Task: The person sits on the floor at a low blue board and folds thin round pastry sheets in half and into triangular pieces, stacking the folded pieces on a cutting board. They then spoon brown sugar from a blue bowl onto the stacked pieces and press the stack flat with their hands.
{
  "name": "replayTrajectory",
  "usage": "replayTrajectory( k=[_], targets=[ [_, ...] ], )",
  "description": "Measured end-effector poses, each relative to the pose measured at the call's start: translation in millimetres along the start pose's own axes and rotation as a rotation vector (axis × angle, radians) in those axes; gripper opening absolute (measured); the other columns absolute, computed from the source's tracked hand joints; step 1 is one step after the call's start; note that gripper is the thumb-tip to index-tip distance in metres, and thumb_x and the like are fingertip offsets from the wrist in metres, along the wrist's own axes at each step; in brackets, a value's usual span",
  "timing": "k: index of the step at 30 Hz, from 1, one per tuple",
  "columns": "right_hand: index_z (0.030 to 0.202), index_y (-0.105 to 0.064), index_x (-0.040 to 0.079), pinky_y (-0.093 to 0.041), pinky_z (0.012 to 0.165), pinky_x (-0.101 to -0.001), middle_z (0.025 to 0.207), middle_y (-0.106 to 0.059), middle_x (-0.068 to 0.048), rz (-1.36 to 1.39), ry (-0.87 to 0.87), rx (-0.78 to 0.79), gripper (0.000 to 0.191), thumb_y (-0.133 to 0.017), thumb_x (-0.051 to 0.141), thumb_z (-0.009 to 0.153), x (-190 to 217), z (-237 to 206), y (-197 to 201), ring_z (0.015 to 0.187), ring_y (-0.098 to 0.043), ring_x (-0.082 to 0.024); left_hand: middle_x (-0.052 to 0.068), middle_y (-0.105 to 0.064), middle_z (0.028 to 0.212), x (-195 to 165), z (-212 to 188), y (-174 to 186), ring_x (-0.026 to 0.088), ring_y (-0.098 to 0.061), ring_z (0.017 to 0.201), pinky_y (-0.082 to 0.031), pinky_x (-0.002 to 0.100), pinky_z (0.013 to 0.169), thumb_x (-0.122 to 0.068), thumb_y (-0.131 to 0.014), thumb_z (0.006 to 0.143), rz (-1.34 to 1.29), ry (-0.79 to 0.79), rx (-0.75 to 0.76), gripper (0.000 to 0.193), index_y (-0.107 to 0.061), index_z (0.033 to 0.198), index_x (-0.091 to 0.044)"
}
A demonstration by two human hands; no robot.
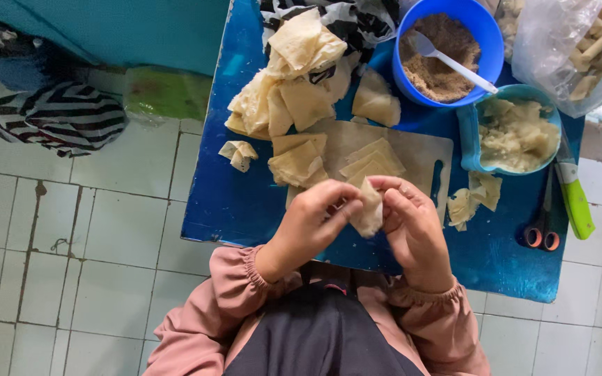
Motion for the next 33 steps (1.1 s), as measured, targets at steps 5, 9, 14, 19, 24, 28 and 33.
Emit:
replayTrajectory(
  k=[5, 9, 14, 19, 24, 28, 33],
  targets=[
    [0.11, -0.062, -0.004, -0.057, 0.083, -0.0318, 0.102, -0.07, -0.012, -0.135, 0.116, 0.069, 0.012, -0.067, 0.001, 0.101, -1.1, -6.3, 11.1, 0.091, -0.069, -0.019, 0.01, -0.069, 0.096, -6.6, 1.5, -3.9, 0.019, -0.068, 0.083, -0.055, 0.028, 0.074, -0.006, -0.068, 0.097, 0.072, -0.052, 0.061, 0.014, -0.068, 0.111, -0.002],
    [0.112, -0.06, 0.001, -0.058, 0.076, -0.0312, 0.099, -0.07, -0.012, -0.192, 0.194, 0.036, 0.022, -0.069, -0.002, 0.091, -2.5, -18.3, 13.0, 0.085, -0.07, -0.018, 0.01, -0.067, 0.097, -9.7, 2.7, -1.6, 0.019, -0.068, 0.083, -0.055, 0.029, 0.073, -0.005, -0.069, 0.096, 0.047, -0.065, 0.052, 0.015, -0.07, 0.111, -0.005],
    [0.11, -0.066, -0.003, -0.056, 0.067, -0.0288, 0.089, -0.071, -0.011, -0.398, 0.203, -0.037, 0.016, -0.067, 0.0, 0.094, -0.5, -32.2, 24.8, 0.074, -0.068, -0.016, 0.01, -0.066, 0.095, -15.4, -0.4, -8.9, 0.02, -0.066, 0.081, -0.054, 0.03, 0.074, -0.006, -0.071, 0.096, 0.098, -0.12, 0.146, 0.019, -0.068, 0.114, -0.005],
    [0.11, -0.067, -0.002, -0.052, 0.07, -0.0261, 0.094, -0.069, -0.006, -0.836, 0.496, -0.41, 0.009, -0.067, 0.004, 0.104, 32.3, -40.6, 49.9, 0.079, -0.065, -0.012, 0.01, -0.066, 0.102, -18.9, 4.8, 33.3, 0.028, -0.067, 0.091, -0.055, 0.036, 0.08, -0.005, -0.072, 0.095, 0.459, -0.195, -0.215, 0.017, -0.068, 0.111, -0.007],
    [0.113, -0.072, 0.002, -0.051, 0.079, -0.0376, 0.107, -0.063, -0.017, -1.711, 0.816, -0.647, 0.02, -0.076, -0.001, 0.094, 77.2, -46.0, 27.6, 0.089, -0.062, -0.028, 0.012, -0.063, 0.105, -8.0, 5.0, 77.5, 0.035, -0.061, 0.1, -0.049, 0.044, 0.085, -0.008, -0.072, 0.092, 0.801, -0.095, -0.381, 0.021, -0.066, 0.112, -0.005],
    [0.111, -0.072, 0.006, -0.047, 0.098, -0.042, 0.115, -0.063, -0.011, -1.591, 0.981, -0.464, 0.017, -0.078, -0.001, 0.097, 57.1, -40.1, -24.4, 0.111, -0.058, -0.031, 0.012, -0.061, 0.103, 1.5, 4.8, 78.9, 0.035, -0.06, 0.1, -0.048, 0.044, 0.088, -0.01, -0.071, 0.093, 0.741, -0.067, -0.336, 0.015, -0.064, 0.105, -0.006],
    [0.112, -0.071, 0.004, -0.05, 0.096, -0.0458, 0.122, -0.062, -0.016, -1.625, 1.07, 0.267, 0.032, -0.07, -0.003, 0.08, 7.8, 14.0, -103.1, 0.113, -0.06, -0.037, 0.013, -0.062, 0.108, 1.1, 5.6, 78.1, 0.036, -0.06, 0.104, -0.048, 0.043, 0.092, -0.008, -0.071, 0.095, 0.695, -0.076, -0.334, 0.018, -0.063, 0.111, -0.005]
  ],
)
Point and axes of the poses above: each hand's wrist, its own z-axis towards the middle knuckle, its own y-axis out of the back of the hand, x = y × z, the point moved 5 cm from there along z, towards the middle knuckle
